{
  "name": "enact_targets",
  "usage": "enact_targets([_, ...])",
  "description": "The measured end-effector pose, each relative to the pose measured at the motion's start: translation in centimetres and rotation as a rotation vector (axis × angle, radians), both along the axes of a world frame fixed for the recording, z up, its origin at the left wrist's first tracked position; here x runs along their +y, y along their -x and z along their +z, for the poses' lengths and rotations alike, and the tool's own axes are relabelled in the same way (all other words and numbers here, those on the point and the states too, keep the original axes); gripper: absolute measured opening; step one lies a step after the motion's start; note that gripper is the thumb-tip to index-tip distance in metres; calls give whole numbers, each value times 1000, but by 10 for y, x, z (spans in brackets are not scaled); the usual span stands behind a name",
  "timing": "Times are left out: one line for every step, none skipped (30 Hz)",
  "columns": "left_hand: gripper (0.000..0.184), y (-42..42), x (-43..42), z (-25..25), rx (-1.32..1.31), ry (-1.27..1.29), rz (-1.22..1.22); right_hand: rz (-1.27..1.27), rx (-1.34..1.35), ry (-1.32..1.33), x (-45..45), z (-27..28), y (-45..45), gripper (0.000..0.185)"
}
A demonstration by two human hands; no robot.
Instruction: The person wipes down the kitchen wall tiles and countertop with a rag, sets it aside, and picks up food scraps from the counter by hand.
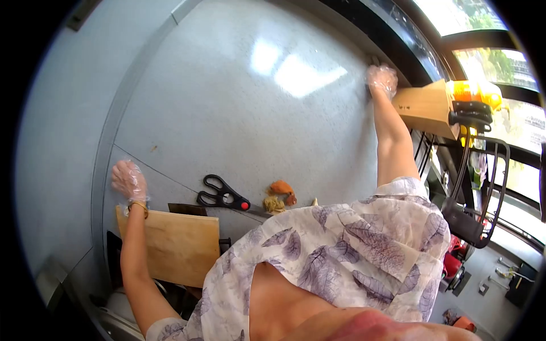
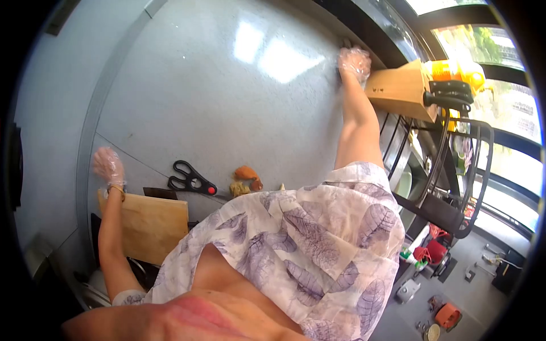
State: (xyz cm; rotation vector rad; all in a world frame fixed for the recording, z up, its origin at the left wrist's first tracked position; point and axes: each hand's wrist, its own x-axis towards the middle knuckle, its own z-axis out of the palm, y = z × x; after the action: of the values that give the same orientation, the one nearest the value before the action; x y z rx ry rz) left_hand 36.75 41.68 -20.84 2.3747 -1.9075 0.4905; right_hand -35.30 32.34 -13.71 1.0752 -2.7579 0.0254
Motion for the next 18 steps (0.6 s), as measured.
enact_targets([20, 1, 3, 2, 9, 15, -19, 48, -76, 36, 5, 10, -8, 42])
enact_targets([20, 4, 5, 1, 24, 25, -44, 144, -93, -26, 11, 14, -11, 41])
enact_targets([20, 6, 6, 0, 33, 24, -41, 242, -103, -83, 13, 14, -13, 40])
enact_targets([19, 6, 4, -1, 39, 28, -38, 339, -113, -134, 14, 11, -17, 39])
enact_targets([19, 6, 5, 0, 43, 26, -42, 475, -151, 14, 25, -4, -31, 37])
enact_targets([19, 8, 7, 2, 54, 35, -44, 607, -190, 156, 38, -15, -52, 35])
enact_targets([19, 10, 8, 3, 64, 51, -48, 763, -175, 52, 50, 3, -82, 34])
enact_targets([19, 10, 5, 6, 71, 67, -58, 911, -162, -54, 58, 21, -102, 34])
enact_targets([18, 12, 4, 7, 65, 44, -38, 946, -191, -32, 60, 23, -96, 35])
enact_targets([18, 14, 5, 10, 60, 18, -16, 983, -220, -15, 63, 26, -86, 35])
enact_targets([18, 15, 4, 11, 52, -5, 11, 1025, -250, 7, 64, 27, -76, 36])
enact_targets([18, 12, 2, 8, 46, -2, 4, 894, -169, 89, 64, 20, -59, 36])
enact_targets([18, 8, 3, 2, 39, -3, 4, 765, -93, 166, 62, 7, -36, 37])
enact_targets([18, 4, 5, -2, 33, -2, 11, 625, 47, 160, 51, -7, -7, 38])
enact_targets([18, 4, 7, 3, 25, 1, 9, 461, -26, 2, 35, 5, 4, 39])
enact_targets([17, 12, 6, 10, 20, 5, 4, 379, -84, -22, 18, 1, 13, 40])
enact_targets([17, 16, 5, 13, 20, 3, -6, 397, -46, 9, 8, -11, 13, 37])
enact_targets([17, 15, 5, 14, 26, 0, -1, 416, -4, 31, 0, -19, 16, 34])
